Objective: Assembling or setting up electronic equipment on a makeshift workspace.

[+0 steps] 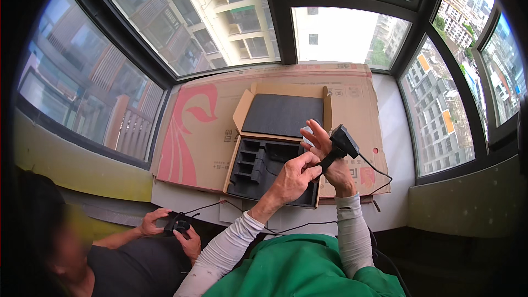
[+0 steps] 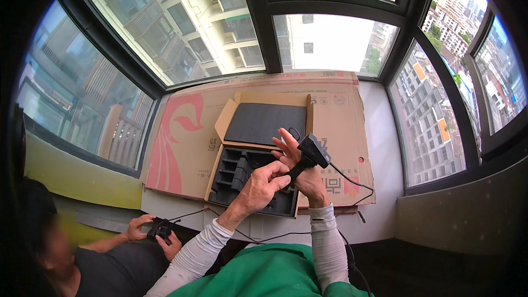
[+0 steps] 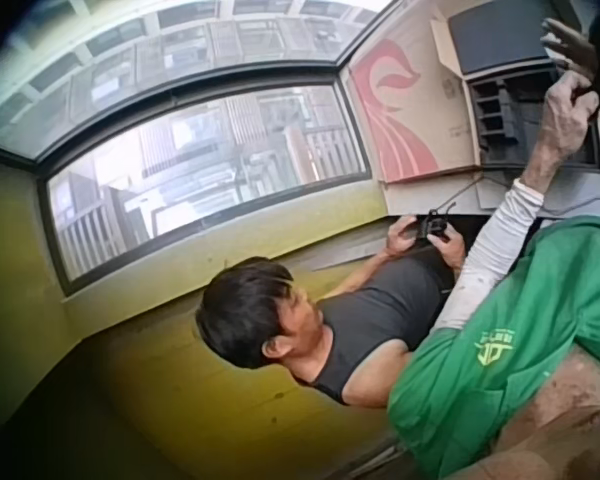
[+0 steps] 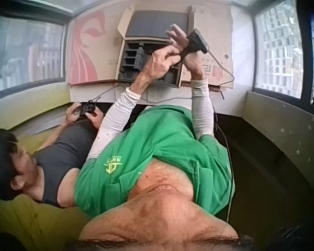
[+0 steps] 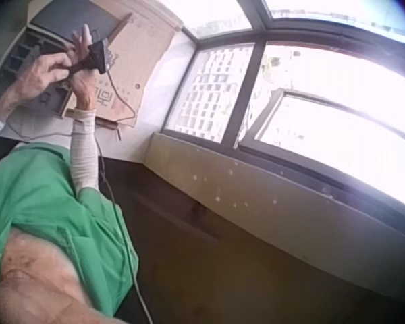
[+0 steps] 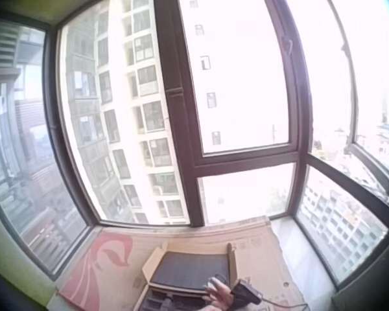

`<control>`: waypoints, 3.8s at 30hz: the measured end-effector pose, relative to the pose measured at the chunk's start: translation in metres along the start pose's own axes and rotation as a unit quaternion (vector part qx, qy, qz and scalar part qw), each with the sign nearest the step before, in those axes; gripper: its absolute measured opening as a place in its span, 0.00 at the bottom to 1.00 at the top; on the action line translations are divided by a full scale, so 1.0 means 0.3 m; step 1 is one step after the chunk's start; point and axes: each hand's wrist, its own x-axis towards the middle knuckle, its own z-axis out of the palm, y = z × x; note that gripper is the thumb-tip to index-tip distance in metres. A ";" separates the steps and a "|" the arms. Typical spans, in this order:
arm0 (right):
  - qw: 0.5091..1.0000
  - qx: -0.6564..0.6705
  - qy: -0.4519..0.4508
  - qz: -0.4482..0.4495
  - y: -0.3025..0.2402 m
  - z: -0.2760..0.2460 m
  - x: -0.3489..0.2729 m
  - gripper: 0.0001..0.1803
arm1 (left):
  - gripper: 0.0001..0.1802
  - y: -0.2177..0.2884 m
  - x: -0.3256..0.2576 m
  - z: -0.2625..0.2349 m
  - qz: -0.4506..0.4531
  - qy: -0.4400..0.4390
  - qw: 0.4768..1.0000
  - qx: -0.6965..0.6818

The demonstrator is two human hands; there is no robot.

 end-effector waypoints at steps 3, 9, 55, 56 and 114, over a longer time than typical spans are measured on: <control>0.999 0.044 0.007 0.011 0.004 0.016 -0.024 0.38 | 0.10 -0.025 -0.020 0.014 0.034 0.026 0.998 0.043; 1.000 0.023 -0.002 0.005 0.046 0.006 -0.022 0.39 | 0.11 -0.088 -0.025 0.045 0.065 0.084 0.994 -0.008; 0.734 -0.670 0.063 -0.087 0.201 -0.056 0.166 0.26 | 0.10 -0.128 -0.036 0.057 0.086 -0.038 0.995 0.020; 0.681 -0.724 0.033 -0.106 0.195 -0.059 0.163 0.26 | 0.10 -0.132 -0.036 0.061 0.090 -0.039 0.995 0.019; 0.856 0.353 0.373 0.064 0.299 -0.362 0.386 0.12 | 0.20 -0.319 -0.037 0.166 -0.104 -0.073 0.883 -0.451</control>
